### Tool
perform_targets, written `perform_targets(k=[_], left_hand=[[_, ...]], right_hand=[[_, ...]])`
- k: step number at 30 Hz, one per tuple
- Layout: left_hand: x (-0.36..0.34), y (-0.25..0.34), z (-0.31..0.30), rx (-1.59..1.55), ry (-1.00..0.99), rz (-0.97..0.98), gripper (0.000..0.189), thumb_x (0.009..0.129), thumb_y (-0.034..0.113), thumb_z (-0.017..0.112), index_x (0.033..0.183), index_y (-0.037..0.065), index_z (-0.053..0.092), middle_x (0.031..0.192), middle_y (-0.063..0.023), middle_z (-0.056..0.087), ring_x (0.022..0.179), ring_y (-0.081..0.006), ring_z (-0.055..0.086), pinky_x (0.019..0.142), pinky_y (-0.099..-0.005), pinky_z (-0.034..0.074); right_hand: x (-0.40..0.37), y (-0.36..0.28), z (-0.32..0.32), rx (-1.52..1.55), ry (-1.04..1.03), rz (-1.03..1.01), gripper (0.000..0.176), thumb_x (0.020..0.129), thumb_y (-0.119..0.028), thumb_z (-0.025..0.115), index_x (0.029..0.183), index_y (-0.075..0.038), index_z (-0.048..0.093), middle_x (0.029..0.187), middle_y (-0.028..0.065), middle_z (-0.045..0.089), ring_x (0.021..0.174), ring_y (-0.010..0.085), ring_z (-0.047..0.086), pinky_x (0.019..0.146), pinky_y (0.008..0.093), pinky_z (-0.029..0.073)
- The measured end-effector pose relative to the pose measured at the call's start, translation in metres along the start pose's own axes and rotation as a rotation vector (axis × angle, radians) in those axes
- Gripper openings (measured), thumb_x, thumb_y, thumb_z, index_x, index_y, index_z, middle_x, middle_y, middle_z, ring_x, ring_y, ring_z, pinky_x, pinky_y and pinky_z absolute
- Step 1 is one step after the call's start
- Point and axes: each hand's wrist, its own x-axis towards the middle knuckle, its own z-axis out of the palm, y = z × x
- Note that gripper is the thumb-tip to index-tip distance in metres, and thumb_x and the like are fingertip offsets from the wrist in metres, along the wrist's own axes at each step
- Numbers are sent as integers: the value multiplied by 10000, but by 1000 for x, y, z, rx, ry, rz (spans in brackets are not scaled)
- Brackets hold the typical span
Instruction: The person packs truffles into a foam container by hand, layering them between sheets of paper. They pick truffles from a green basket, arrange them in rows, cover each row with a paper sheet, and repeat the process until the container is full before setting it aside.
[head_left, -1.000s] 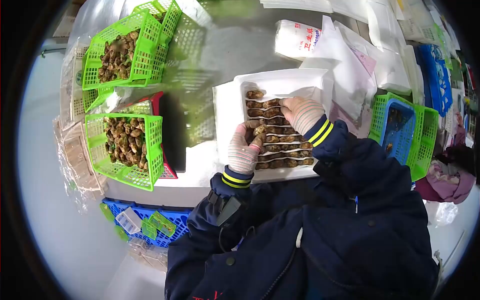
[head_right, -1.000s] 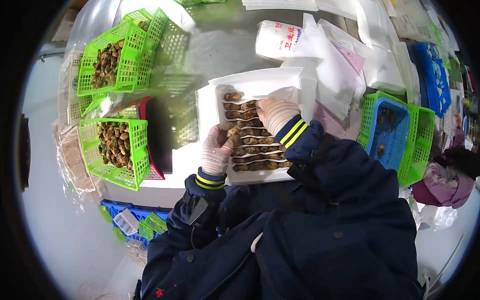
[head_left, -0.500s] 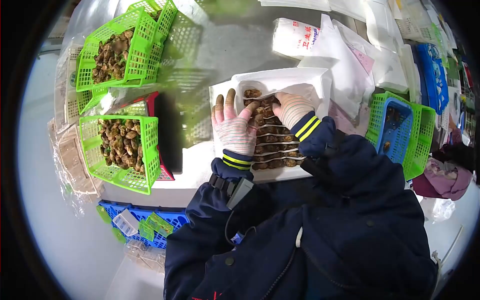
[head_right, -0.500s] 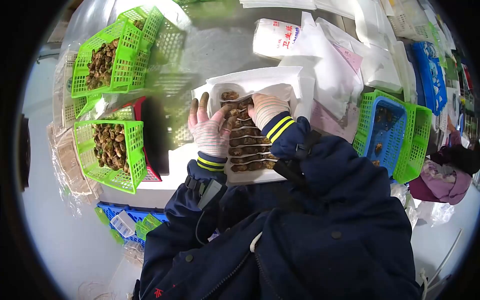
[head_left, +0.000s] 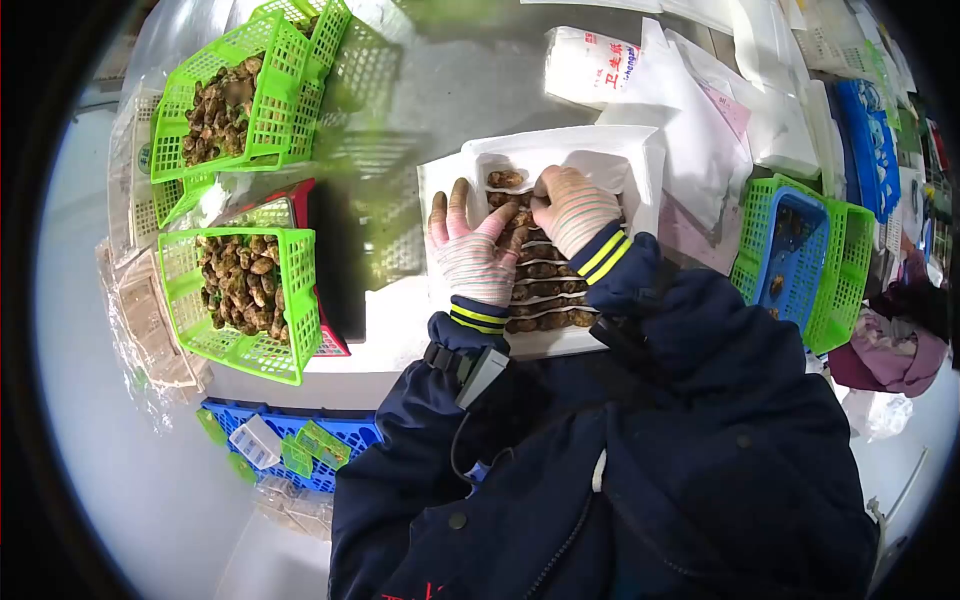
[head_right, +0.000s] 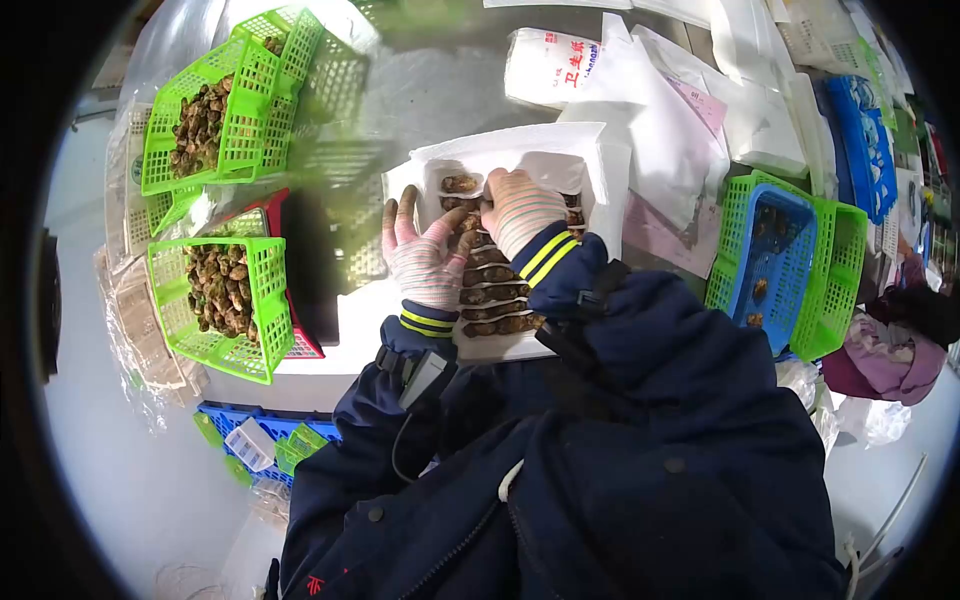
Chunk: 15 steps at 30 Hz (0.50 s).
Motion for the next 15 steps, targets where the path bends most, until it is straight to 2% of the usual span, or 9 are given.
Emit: perform_targets(k=[3, 4, 5, 6, 7, 9, 10, 15], left_hand=[[5, 6, -4, 24, 8, 34, 333, 698, 275, 779, 1022, 294, 705, 1412, -133, 390, 1315, -393, 290, 1072, -488, 278], [10, 10, -4, 83, 9, 70, 321, 701, 293, 772, 1014, 296, 703, 1406, -125, 396, 1309, -397, 300, 1074, -501, 274], [14, 13, -3, 142, 10, 105, 309, 704, 310, 765, 1007, 299, 701, 1400, -117, 402, 1303, -401, 309, 1076, -514, 271], [18, 18, 1, 141, 31, 125, 293, 700, 344, 757, 980, 279, 694, 1390, -110, 408, 1290, -399, 335, 1074, -560, 248], [22, 20, 5, 139, 31, 129, 293, 700, 344, 757, 980, 279, 694, 1390, -110, 408, 1290, -399, 335, 1074, -560, 248], [27, 22, 14, 224, 24, 191, 299, 685, 352, 758, 960, 260, 683, 1393, -106, 408, 1290, -386, 349, 1064, -603, 226], [28, 21, 17, 199, 51, 201, 320, 665, 353, 763, 955, 250, 674, 1396, -100, 410, 1301, -373, 344, 1055, -628, 213], [23, 16, 17, 244, 2, 232, 333, 671, 326, 755, 983, 249, 669, 1391, -89, 425, 1307, -360, 341, 1067, -615, 214]], right_hand=[[-14, 17, -27, 150, 100, 17, 316, 798, -316, 641, 973, -56, 602, 915, 151, 660, 868, 324, 641, 761, 422, 494], [-17, 24, -42, 224, 129, 21, 376, 794, -339, 662, 1014, -40, 601, 923, 150, 668, 865, 296, 648, 747, 394, 496], [-28, 29, -60, 490, 75, 114, 395, 797, -325, 681, 1060, -39, 615, 913, 152, 679, 799, 272, 656, 730, 361, 499], [-26, 50, -56, 473, 130, 107, 389, 799, -303, 692, 1078, -41, 625, 888, 136, 684, 734, 236, 644, 693, 334, 499], [-24, 63, -57, 456, 187, 101, 385, 800, -280, 703, 1096, -44, 635, 862, 120, 690, 669, 199, 633, 656, 307, 499], [-30, 78, -66, 637, 60, 293, 342, 812, -228, 701, 1105, -58, 656, 832, 81, 690, 590, 129, 584, 589, 265, 487], [-32, 84, -66, 676, 59, 325, 310, 822, -206, 696, 1092, -58, 666, 800, 39, 670, 571, 74, 527, 544, 230, 462], [-43, 97, -60, 807, 52, 322, 297, 843, -206, 684, 1089, -43, 662, 753, 7, 635, 558, 68, 495, 538, 215, 446]])
